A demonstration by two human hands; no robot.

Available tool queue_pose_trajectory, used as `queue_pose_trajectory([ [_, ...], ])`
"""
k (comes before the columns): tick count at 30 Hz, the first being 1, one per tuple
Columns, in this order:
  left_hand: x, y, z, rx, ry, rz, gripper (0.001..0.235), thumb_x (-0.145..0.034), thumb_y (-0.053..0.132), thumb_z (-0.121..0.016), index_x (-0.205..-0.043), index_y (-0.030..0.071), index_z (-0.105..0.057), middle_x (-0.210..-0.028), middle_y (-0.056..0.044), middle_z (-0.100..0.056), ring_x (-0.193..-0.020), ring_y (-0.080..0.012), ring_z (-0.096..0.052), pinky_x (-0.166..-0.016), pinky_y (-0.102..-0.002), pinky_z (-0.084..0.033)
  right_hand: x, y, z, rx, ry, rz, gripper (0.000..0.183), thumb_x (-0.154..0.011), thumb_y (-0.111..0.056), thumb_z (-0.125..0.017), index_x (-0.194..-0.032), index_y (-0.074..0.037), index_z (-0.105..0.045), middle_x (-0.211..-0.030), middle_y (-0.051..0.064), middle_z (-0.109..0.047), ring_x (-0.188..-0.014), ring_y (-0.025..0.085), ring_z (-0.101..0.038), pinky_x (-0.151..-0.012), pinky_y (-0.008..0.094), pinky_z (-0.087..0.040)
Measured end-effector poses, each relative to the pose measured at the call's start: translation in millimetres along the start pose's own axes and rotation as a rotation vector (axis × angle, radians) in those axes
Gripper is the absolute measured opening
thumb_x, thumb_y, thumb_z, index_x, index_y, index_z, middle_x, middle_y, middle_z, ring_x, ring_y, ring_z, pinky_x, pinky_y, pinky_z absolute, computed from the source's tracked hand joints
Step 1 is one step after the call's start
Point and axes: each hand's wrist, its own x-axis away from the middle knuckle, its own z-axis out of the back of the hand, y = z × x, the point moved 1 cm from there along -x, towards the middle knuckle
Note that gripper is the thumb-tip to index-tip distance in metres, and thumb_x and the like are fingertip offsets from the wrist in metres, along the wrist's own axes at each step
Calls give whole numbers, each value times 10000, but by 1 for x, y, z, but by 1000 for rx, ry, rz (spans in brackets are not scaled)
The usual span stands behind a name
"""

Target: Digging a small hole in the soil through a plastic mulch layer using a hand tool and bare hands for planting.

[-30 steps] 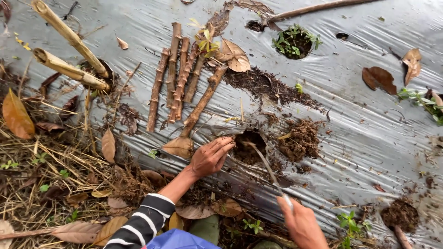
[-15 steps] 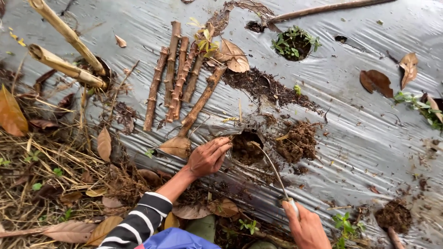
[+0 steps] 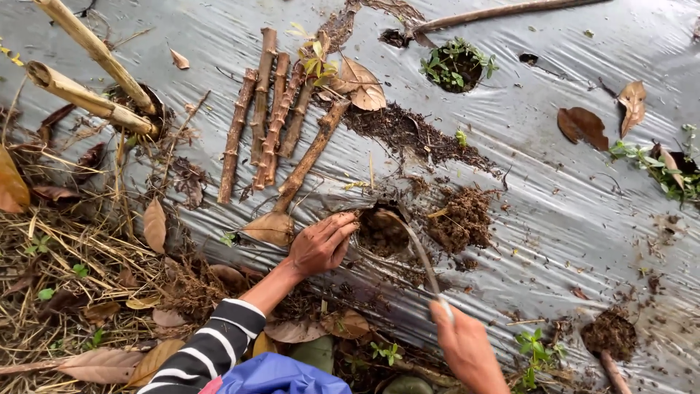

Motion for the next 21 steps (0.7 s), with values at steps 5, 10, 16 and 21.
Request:
queue_pose_trajectory([
  [5,-4,-2,-2,35,1,1,314,-1045,128,-515,-1291,-34,-622,-1336,-234,-654,-1217,-341,-673,-1077,-412,-551,-29,-9,-10,0,-18,-56,536,-1027,-549,-378,-818,-124,-630,-713,27,-617,-638,143,-531,-614,322,-458],
  [10,-1,1,-1,20,9,15,304,-1036,116,-503,-1268,-42,-621,-1306,-235,-665,-1180,-333,-686,-1076,-405,-552,-5,20,11,43,-2,-65,568,-1027,-558,-400,-712,-104,-529,-674,38,-574,-633,167,-500,-631,314,-402],
  [16,-3,2,-2,0,6,0,301,-1040,132,-512,-1262,-37,-624,-1310,-234,-664,-1197,-330,-683,-1082,-405,-548,-53,13,-12,-153,14,29,542,-1044,-527,-394,-693,-131,-510,-643,32,-585,-568,162,-538,-545,337,-450],
  [21,7,-2,-11,-15,-22,18,315,-1028,148,-531,-1269,-33,-621,-1326,-245,-664,-1178,-330,-699,-1062,-409,-567,-5,26,5,-201,-10,-60,515,-1067,-466,-447,-705,-105,-506,-577,19,-527,-476,148,-451,-448,326,-379],
])
